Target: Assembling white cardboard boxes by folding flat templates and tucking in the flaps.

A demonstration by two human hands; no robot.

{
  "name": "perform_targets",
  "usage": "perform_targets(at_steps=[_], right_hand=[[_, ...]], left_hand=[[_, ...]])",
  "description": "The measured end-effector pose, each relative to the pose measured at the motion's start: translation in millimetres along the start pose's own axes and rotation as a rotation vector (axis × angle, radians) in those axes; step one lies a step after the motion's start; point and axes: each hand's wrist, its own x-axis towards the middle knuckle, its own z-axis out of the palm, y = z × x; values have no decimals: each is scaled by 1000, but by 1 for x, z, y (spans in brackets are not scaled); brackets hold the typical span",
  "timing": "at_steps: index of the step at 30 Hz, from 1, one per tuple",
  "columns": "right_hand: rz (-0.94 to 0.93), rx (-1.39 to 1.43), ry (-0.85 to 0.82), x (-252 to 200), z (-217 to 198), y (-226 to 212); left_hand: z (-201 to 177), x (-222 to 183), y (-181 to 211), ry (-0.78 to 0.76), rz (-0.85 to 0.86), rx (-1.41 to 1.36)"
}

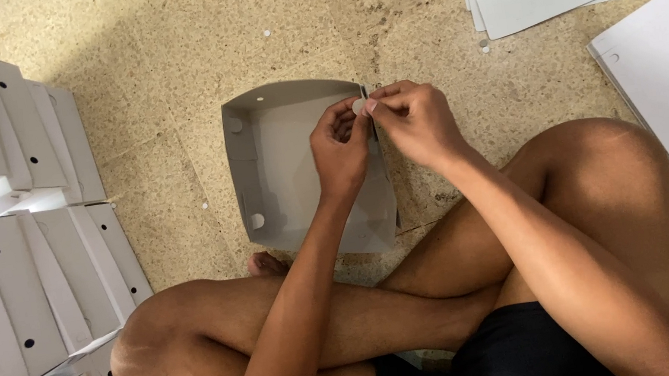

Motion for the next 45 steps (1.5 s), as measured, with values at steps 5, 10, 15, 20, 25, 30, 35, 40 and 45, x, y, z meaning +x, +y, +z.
perform_targets(at_steps=[5, 10, 15, 20, 25, 30, 35, 40, 45], right_hand=[[-116, -16, -27, -7, -1, -23], [-64, 41, -34, -5, 1, -11], [-168, -411, -23, -8, 0, -21], [-132, -480, 115, -5, -6, -16], [-99, -347, 216, -1, -4, -9], [170, -182, -53, -5, -8, 6], [389, -180, -387, -19, -9, 20], [433, 27, -402, -21, -13, 1], [322, -98, -391, -25, -11, 7]], left_hand=[[-6, 15, -11, -11, -119, -77], [-12, 23, -14, -33, -250, -229], [-3, 23, -6, -139, -254, -137], [-5, 2, 34, -301, -291, 454], [1, -76, 66, -605, -265, 963], [-8, -98, 35, -443, -93, 908], [-26, -82, 57, -257, -368, 547], [-36, -56, 38, -15, -435, 348], [-33, -47, 33, -72, -467, 63]])
